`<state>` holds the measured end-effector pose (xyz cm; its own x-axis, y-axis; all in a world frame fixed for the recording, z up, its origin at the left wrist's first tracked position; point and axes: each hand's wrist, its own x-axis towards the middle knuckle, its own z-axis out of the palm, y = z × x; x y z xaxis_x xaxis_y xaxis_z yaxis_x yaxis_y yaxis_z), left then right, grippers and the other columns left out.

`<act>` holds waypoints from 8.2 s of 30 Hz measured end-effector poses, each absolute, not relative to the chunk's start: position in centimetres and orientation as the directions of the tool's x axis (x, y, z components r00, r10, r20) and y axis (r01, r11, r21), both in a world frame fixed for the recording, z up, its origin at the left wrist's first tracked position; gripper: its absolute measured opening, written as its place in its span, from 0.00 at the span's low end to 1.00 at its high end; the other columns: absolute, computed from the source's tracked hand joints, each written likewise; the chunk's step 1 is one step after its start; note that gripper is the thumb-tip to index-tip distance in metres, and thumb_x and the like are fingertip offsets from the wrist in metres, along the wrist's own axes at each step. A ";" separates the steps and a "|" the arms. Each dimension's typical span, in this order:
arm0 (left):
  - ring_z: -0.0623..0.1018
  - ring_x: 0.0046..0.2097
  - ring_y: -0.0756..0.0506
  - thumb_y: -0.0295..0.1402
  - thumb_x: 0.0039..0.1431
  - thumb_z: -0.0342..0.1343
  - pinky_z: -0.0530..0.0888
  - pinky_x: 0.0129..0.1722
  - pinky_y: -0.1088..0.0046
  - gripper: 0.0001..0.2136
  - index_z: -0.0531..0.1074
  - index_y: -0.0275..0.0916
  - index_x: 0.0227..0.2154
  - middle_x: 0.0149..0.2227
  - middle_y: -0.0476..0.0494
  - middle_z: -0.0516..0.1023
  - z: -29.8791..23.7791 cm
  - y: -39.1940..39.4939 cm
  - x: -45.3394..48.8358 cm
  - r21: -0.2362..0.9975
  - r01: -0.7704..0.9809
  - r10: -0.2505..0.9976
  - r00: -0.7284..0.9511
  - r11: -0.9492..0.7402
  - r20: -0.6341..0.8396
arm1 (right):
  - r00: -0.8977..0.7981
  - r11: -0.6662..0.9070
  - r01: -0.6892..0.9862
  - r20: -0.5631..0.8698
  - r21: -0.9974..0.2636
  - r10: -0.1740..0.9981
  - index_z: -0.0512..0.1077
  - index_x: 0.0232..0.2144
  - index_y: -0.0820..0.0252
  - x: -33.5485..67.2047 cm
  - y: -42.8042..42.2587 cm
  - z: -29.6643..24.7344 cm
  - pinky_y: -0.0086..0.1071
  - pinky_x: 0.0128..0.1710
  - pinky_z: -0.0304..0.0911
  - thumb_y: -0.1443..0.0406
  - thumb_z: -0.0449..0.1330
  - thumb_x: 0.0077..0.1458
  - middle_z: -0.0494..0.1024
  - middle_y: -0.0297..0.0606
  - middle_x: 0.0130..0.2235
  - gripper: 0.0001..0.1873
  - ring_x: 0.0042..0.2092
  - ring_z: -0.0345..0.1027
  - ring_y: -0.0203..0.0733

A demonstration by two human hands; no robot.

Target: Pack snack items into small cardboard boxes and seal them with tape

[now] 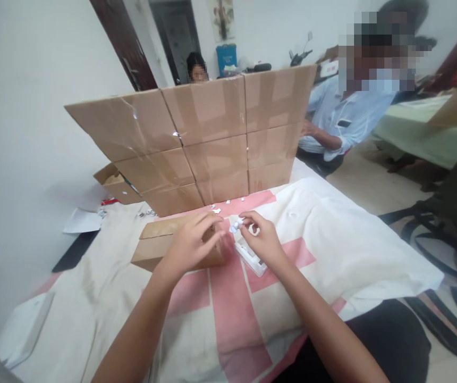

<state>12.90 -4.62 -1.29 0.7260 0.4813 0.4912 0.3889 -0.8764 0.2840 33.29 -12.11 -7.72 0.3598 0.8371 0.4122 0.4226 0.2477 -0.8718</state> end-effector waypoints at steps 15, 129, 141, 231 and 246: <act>0.81 0.38 0.47 0.28 0.70 0.54 0.66 0.38 0.67 0.06 0.76 0.42 0.42 0.39 0.49 0.85 -3.9 -4.9 14.2 0.096 0.333 0.318 0.715 -0.938 0.622 | 0.262 0.324 0.296 0.402 -0.899 0.877 0.74 0.45 0.57 31.8 -13.0 -6.5 0.30 0.34 0.62 0.68 0.60 0.59 0.80 0.34 0.35 0.11 0.36 0.72 0.37; 0.82 0.44 0.41 0.40 0.65 0.53 0.70 0.38 0.70 0.11 0.77 0.48 0.45 0.41 0.47 0.84 1.8 2.5 21.9 -0.057 0.815 0.792 0.574 -0.576 0.206 | 0.494 0.258 0.305 0.384 -0.917 0.781 0.63 0.21 0.58 37.5 -16.0 -4.7 0.29 0.28 0.52 0.69 0.58 0.49 0.63 0.28 0.24 0.08 0.27 0.57 0.33; 0.79 0.52 0.41 0.43 0.67 0.59 0.76 0.54 0.54 0.18 0.75 0.35 0.51 0.52 0.38 0.78 -4.6 10.5 33.7 -0.428 0.753 0.865 0.410 -0.500 -0.290 | 0.642 0.345 0.305 0.459 -0.888 0.614 0.66 0.22 0.59 41.8 -18.4 -2.9 0.29 0.27 0.53 0.69 0.59 0.50 0.66 0.30 0.24 0.07 0.27 0.57 0.33; 0.68 0.65 0.31 0.54 0.70 0.43 0.60 0.63 0.50 0.28 0.63 0.48 0.66 0.65 0.38 0.70 -1.3 -1.1 13.0 0.175 0.825 0.843 0.518 -0.537 0.143 | 0.114 0.124 -0.198 0.103 -0.972 0.988 0.68 0.29 0.59 33.3 -14.3 -6.7 0.26 0.25 0.53 0.60 0.62 0.57 0.68 0.27 0.24 0.10 0.25 0.59 0.31; 0.77 0.53 0.39 0.49 0.69 0.45 0.66 0.61 0.60 0.21 0.77 0.43 0.49 0.52 0.45 0.81 -1.3 -1.5 9.0 0.402 0.652 0.722 0.691 -0.643 0.035 | 0.029 -0.067 -0.155 -0.072 -0.986 0.997 0.64 0.31 0.56 26.1 -12.8 -14.8 0.31 0.33 0.57 0.65 0.55 0.58 0.70 0.28 0.25 0.04 0.29 0.64 0.37</act>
